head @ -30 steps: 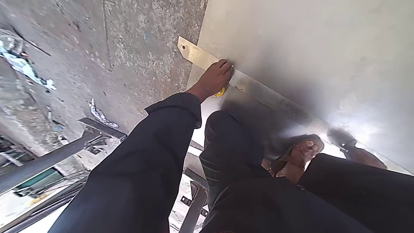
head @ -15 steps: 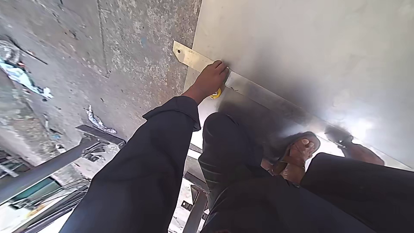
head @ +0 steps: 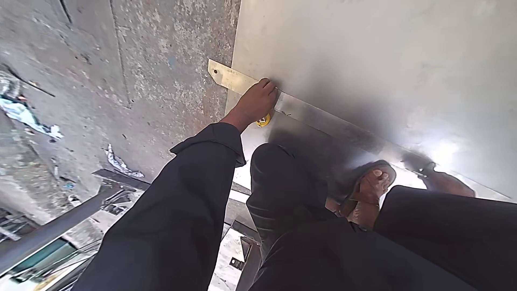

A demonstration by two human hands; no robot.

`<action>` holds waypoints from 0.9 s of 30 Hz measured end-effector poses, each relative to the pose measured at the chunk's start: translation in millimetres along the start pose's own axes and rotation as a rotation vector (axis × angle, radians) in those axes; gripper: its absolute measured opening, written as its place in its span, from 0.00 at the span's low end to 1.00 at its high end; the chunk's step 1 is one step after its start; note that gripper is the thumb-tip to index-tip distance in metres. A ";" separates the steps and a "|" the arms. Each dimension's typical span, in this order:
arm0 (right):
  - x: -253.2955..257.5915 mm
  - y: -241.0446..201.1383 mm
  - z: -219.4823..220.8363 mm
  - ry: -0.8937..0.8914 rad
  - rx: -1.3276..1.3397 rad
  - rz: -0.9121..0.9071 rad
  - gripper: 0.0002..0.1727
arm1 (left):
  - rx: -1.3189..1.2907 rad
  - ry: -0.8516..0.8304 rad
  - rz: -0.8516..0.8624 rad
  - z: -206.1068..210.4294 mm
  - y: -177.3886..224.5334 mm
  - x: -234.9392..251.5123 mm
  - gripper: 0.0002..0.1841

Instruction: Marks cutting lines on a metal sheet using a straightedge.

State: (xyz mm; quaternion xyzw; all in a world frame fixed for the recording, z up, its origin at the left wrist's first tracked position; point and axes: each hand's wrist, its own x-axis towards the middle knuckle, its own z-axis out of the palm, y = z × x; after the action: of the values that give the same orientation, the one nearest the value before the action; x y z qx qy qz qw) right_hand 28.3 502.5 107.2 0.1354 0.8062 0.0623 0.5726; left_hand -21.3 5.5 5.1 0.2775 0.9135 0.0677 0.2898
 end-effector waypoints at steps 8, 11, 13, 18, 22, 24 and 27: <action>78.2 94.3 90.8 0.289 0.045 -0.344 0.23 | -0.127 0.006 -0.080 -2.3 7.9 -1.9 0.22; 58.6 80.3 49.9 -0.048 -0.015 -0.187 0.28 | -0.105 -0.023 -0.155 -0.2 18.1 -2.5 0.23; 84.5 102.9 98.5 0.432 0.055 -0.390 0.22 | -0.060 -0.026 -0.196 2.7 18.2 -3.4 0.24; 107.6 124.2 124.0 0.613 0.102 -0.512 0.25 | -0.060 -0.031 -0.257 1.3 25.1 -3.0 0.24; 108.6 126.8 137.3 0.711 0.150 -0.492 0.27 | -0.058 -0.031 -0.250 1.8 20.4 -4.2 0.25; 114.3 129.2 138.5 0.755 0.150 -0.496 0.27 | -0.041 -0.041 -0.249 2.2 17.6 -0.3 0.25; 114.9 130.5 141.4 0.778 0.146 -0.509 0.27 | 0.000 -0.087 -0.263 1.2 20.1 -0.5 0.26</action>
State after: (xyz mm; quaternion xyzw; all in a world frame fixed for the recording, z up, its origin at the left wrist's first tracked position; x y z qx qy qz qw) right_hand 145.1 652.8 -11.1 -0.0600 0.9707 -0.0907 0.2141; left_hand -10.9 22.0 10.1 0.1582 0.9285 0.0173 0.3354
